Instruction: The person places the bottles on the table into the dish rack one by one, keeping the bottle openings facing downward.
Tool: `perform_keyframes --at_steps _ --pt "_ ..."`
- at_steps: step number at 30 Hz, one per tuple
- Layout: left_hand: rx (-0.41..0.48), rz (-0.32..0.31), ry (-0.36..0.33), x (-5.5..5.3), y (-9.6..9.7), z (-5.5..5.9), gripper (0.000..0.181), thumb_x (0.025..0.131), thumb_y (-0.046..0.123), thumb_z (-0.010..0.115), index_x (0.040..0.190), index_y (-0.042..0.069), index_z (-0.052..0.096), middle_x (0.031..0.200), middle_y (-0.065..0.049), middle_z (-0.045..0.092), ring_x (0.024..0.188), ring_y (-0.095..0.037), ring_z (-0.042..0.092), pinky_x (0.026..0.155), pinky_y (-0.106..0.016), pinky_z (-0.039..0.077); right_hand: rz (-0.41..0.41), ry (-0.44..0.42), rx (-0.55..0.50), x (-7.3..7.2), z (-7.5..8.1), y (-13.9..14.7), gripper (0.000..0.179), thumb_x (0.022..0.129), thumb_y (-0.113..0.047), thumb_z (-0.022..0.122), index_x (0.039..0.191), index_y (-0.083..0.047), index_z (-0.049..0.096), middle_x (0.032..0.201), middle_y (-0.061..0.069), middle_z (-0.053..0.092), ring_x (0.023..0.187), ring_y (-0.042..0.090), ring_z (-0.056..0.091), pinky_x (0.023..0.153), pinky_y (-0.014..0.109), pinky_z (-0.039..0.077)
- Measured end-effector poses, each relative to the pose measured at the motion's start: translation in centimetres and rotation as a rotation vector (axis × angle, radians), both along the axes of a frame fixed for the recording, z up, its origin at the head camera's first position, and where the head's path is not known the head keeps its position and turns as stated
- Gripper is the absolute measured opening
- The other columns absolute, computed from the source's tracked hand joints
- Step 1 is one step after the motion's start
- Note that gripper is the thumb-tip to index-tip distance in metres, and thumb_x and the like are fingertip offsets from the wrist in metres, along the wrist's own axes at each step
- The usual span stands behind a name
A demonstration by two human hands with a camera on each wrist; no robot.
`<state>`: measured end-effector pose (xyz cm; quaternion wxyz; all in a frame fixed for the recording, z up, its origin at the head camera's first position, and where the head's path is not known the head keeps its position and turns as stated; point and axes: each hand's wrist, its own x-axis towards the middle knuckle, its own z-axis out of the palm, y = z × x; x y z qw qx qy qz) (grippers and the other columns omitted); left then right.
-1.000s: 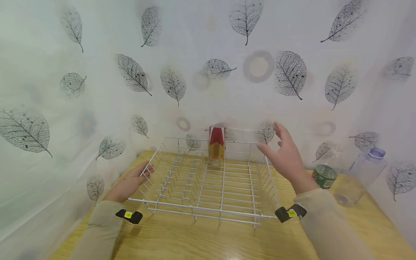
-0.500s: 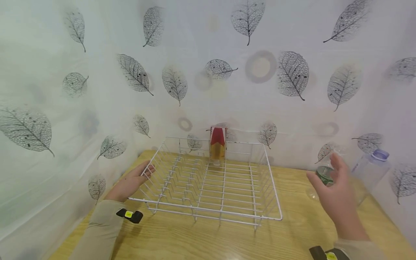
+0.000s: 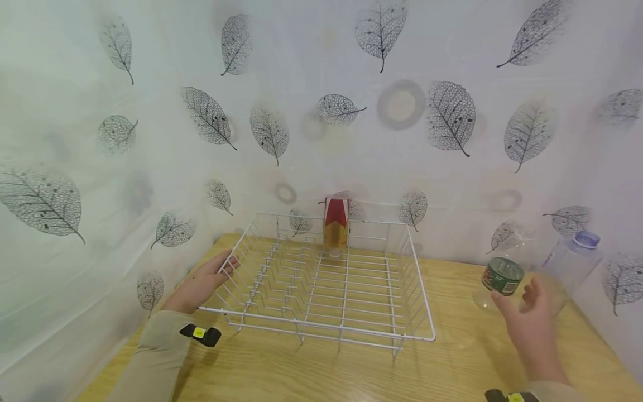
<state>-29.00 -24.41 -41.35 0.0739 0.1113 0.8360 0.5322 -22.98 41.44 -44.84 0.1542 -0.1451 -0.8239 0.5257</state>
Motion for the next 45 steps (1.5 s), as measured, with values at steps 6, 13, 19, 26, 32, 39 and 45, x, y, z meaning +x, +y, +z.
perform_keyframes --at_steps 6,13,19,26,32,39,45 --pt "-0.004 0.000 0.008 -0.1 0.1 0.2 0.060 0.111 0.013 0.033 0.163 0.005 0.004 0.160 -0.025 0.030 0.146 -0.038 0.031 0.118 -0.054 0.026 0.006 -0.050 -0.070 -1.6 -1.4 0.6 0.102 0.101 -0.047 0.059 0.161 -0.011 -0.015 0.164 0.029 -0.005 0.150 0.048 0.000 0.119 0.061 0.011" --pt "0.011 -0.006 0.008 -0.2 0.2 0.3 0.060 0.111 0.013 0.032 0.163 0.007 0.004 0.160 -0.024 0.029 0.147 -0.037 0.031 0.119 -0.054 0.025 -0.013 -0.076 -0.082 -3.2 -2.1 0.7 0.105 0.098 -0.049 0.062 0.162 -0.009 -0.012 0.165 0.029 0.000 0.149 0.048 0.009 0.118 0.062 0.017" --pt "0.020 -0.013 0.004 -0.3 0.5 0.2 0.060 0.111 0.010 0.031 0.163 0.007 0.003 0.161 -0.024 0.028 0.147 -0.037 0.030 0.119 -0.053 0.024 -0.043 -0.058 -0.083 -4.0 -2.6 0.9 0.099 0.098 -0.046 0.064 0.163 -0.006 0.000 0.163 0.027 0.013 0.148 0.039 0.019 0.121 0.052 0.017" --pt "0.033 -0.020 0.003 -0.4 0.7 0.2 0.060 0.110 0.008 0.031 0.163 0.006 0.004 0.160 -0.024 0.028 0.147 -0.038 0.030 0.119 -0.053 0.025 -0.074 -0.065 -0.055 -4.6 -2.7 1.3 0.099 0.095 -0.052 0.064 0.163 -0.005 0.009 0.158 0.026 0.023 0.139 0.039 0.031 0.118 0.054 0.026" --pt "0.034 -0.016 -0.001 -0.5 0.6 0.0 0.060 0.109 0.006 0.031 0.163 0.006 0.003 0.160 -0.024 0.028 0.147 -0.037 0.030 0.119 -0.053 0.025 -0.087 -0.074 -0.049 -5.0 -3.3 1.5 0.099 0.095 -0.050 0.066 0.161 -0.001 0.011 0.151 0.026 0.029 0.129 0.041 0.036 0.113 0.056 0.031" --pt "0.015 -0.024 0.005 -0.3 0.0 0.2 0.062 0.107 0.003 0.030 0.163 0.005 0.002 0.160 -0.024 0.028 0.147 -0.036 0.030 0.119 -0.055 0.023 -0.121 -0.083 -0.038 -5.5 -3.7 0.5 0.097 0.096 -0.046 0.067 0.159 0.003 0.012 0.156 0.028 0.028 0.134 0.043 0.035 0.116 0.057 0.028" --pt "-0.028 -0.030 0.023 0.0 -0.6 0.1 0.063 0.107 0.003 0.031 0.163 0.006 0.001 0.159 -0.024 0.030 0.148 -0.038 0.025 0.119 -0.058 0.020 -0.101 -0.073 -0.053 -5.3 -3.7 -0.8 0.093 0.097 -0.044 0.065 0.160 0.002 0.015 0.156 0.027 0.030 0.134 0.043 0.037 0.116 0.057 0.029"
